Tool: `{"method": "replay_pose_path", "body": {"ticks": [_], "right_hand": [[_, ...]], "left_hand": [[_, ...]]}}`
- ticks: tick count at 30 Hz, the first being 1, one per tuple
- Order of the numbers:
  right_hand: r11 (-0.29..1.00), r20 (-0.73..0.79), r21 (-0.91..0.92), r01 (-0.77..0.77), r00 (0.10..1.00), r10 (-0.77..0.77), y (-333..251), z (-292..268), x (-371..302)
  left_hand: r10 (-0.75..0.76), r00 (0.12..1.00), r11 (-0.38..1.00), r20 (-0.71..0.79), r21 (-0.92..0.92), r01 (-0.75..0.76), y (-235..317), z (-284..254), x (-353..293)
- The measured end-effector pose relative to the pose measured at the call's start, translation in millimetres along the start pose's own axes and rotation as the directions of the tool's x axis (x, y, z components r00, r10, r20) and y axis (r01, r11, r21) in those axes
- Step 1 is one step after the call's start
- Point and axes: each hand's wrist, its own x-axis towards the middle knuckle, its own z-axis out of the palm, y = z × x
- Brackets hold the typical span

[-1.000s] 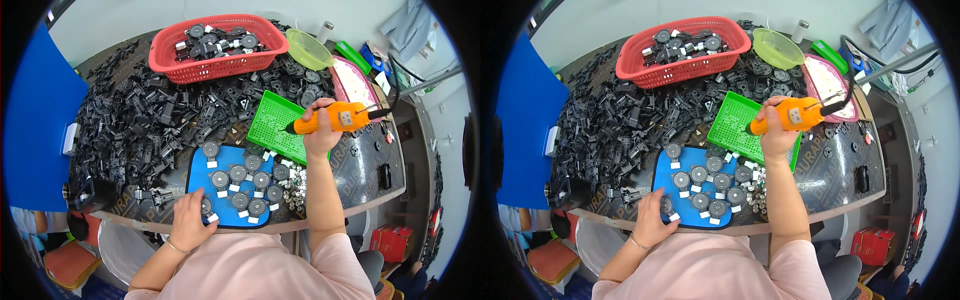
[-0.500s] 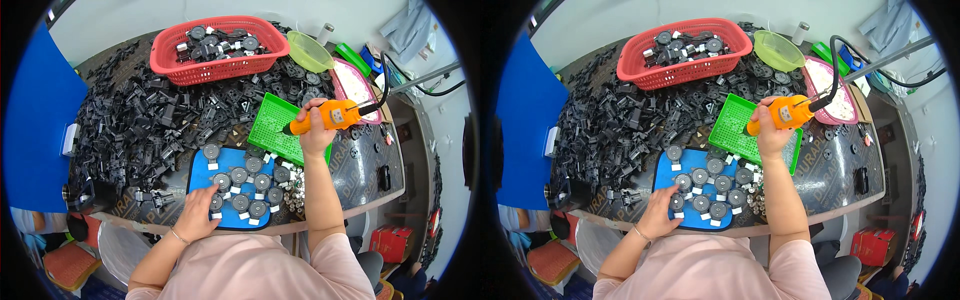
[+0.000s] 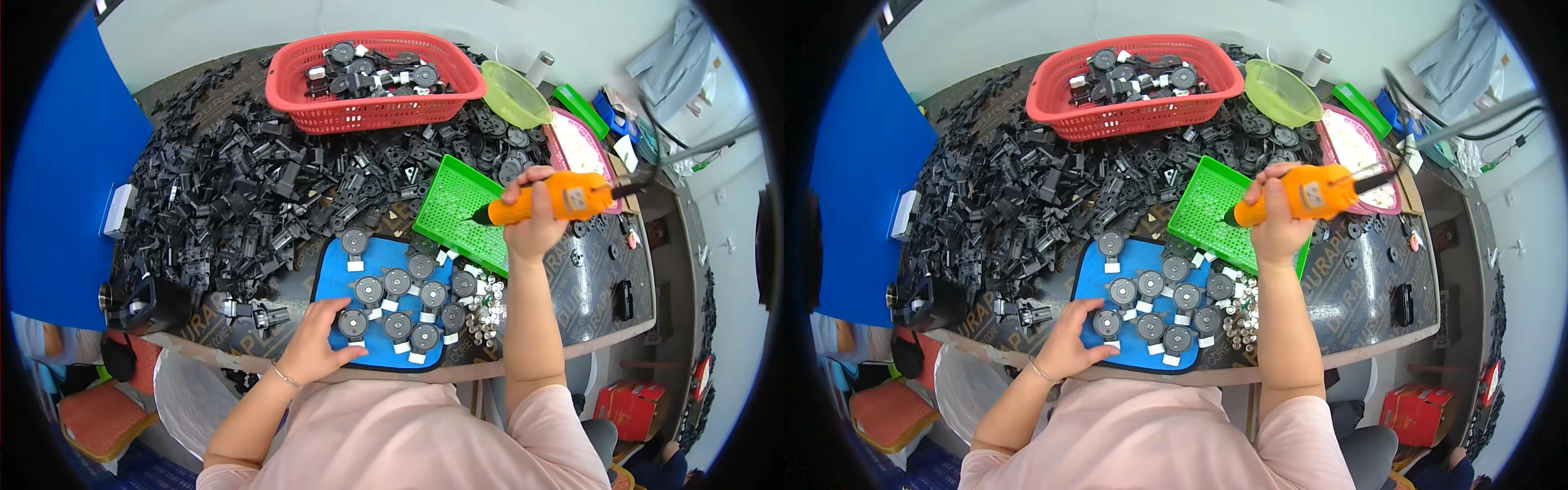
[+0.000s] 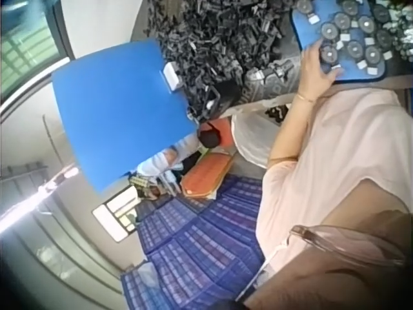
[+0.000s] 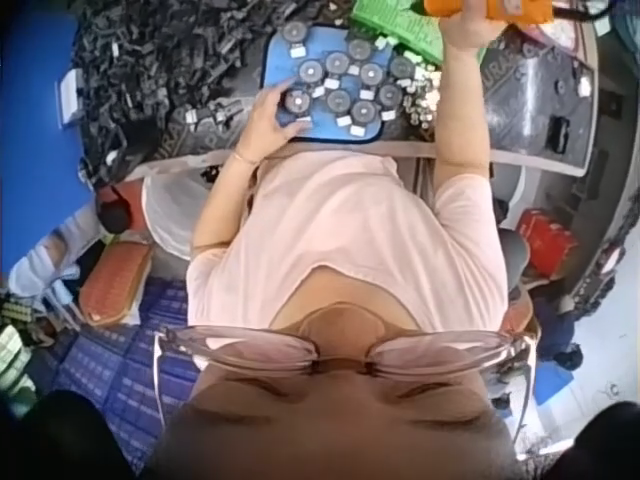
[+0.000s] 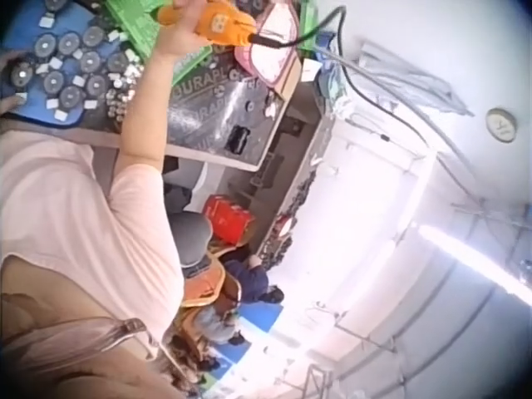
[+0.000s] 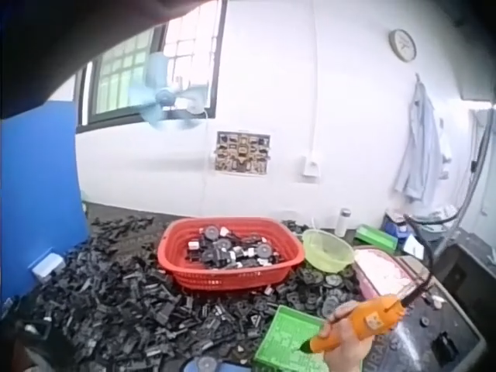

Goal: Assembling small circular components onto a blue base using an electric screwdriver.

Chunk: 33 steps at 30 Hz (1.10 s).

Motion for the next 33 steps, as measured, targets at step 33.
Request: {"method": "replay_pose_path", "body": {"ticks": [33], "right_hand": [[0.931, 0.597, 0.113, -0.347, 0.773, 0.215, -39, 99, -85]], "left_hand": [[0.020, 0.984, 1.000, -0.177, -0.014, -0.023, 0, 4, 4]]}}
